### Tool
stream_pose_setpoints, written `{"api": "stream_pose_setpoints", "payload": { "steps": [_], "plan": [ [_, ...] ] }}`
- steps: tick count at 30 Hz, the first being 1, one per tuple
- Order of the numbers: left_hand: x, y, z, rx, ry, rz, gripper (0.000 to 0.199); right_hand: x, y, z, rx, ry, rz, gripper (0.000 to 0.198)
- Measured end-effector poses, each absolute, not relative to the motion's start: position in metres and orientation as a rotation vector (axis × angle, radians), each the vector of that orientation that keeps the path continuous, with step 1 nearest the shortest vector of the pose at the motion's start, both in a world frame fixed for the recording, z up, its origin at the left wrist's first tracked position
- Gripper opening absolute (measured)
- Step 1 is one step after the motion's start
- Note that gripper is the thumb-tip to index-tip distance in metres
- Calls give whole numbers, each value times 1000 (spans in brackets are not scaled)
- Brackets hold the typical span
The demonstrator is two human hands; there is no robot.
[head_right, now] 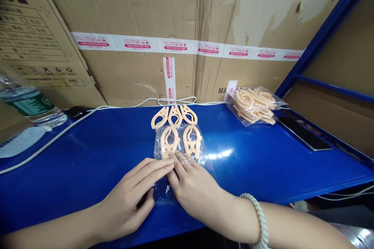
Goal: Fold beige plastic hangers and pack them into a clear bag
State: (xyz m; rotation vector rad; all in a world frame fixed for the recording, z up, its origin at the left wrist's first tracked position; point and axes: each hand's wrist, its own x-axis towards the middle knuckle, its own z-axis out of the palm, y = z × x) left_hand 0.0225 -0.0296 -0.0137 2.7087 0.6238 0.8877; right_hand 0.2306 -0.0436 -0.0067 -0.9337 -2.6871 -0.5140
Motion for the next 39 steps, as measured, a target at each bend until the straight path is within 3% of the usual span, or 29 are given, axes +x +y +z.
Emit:
{"api": "stream_pose_setpoints", "payload": {
  "steps": [3,5,8,13,20,25,30,36,39],
  "plan": [
    [22,-30,-13,2721,635,890,67,237,-54,21,-833,-2732,-316,29],
    [22,-30,-12,2734,640,875,64,243,-55,45,-706,-2742,-24,24],
    [22,-29,-12,2742,630,879,60,253,-28,71,-799,-2654,232,30],
    [23,-30,-11,2741,633,914,55,268,88,60,-1065,-2761,-55,52],
    [23,-29,-10,2705,626,938,52,289,172,25,-1245,-2839,-215,46],
    [23,-26,-12,2695,619,948,51,305,169,32,-1320,-2885,-266,41],
    [22,-27,-14,2672,626,955,51,339,148,41,-1449,-2878,-123,27],
    [20,-27,-13,2636,642,932,51,369,75,55,-1396,-2650,-186,31],
    [20,-27,-12,2632,668,907,51,368,24,69,-1172,-2448,-275,23]
  ]
}}
